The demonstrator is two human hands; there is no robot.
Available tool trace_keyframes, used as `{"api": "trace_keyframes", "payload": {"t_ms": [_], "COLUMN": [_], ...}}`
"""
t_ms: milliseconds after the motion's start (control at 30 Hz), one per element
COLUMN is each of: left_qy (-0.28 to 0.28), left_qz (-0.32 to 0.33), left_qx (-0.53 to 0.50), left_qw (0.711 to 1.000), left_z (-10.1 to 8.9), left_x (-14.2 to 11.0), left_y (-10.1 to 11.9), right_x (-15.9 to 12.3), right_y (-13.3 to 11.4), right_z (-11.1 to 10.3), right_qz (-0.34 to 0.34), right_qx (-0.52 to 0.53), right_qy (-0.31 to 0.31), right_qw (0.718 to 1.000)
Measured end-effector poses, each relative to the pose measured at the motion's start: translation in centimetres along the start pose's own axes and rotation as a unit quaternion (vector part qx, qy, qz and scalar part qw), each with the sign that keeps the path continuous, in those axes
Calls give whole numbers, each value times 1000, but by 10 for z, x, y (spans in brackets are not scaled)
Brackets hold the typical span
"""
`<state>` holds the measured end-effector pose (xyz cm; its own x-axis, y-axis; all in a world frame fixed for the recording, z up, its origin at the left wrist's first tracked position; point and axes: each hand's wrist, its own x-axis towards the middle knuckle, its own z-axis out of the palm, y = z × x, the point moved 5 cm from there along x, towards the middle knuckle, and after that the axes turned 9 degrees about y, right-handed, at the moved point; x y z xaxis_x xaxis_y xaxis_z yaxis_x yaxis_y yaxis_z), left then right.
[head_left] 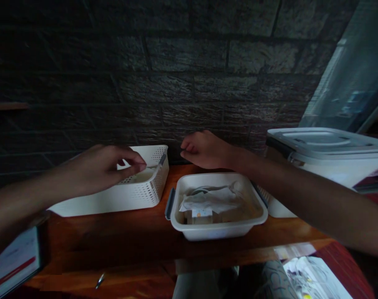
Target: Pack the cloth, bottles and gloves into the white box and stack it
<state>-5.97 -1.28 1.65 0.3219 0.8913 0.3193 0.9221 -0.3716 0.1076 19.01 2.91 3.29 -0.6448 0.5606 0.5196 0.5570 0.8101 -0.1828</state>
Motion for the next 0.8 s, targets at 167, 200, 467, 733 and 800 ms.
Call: {"api": "trace_keyframes", "payload": {"t_ms": [167, 200, 467, 733, 800], "left_qy": [25, 32, 21, -119, -157], "left_qz": [-38, -48, -134, -151, -157], "left_qx": [18, 19, 32, 9, -2], "left_qw": [999, 998, 990, 981, 975], "left_z": [-20, -26, -39, 30, 46], "left_x": [-9, -11, -19, -5, 0], "left_y": [-35, -42, -117, -148, -152], "right_x": [28, 36, 112, 141, 139], "right_y": [3, 3, -39, -70, -70], "right_z": [0, 1, 56, 189, 212], "right_qz": [20, 25, -18, -72, -65], "right_qx": [-2, -5, -22, -95, -110], "right_qy": [33, 36, -42, -299, -347], "right_qw": [999, 999, 999, 947, 929]}}
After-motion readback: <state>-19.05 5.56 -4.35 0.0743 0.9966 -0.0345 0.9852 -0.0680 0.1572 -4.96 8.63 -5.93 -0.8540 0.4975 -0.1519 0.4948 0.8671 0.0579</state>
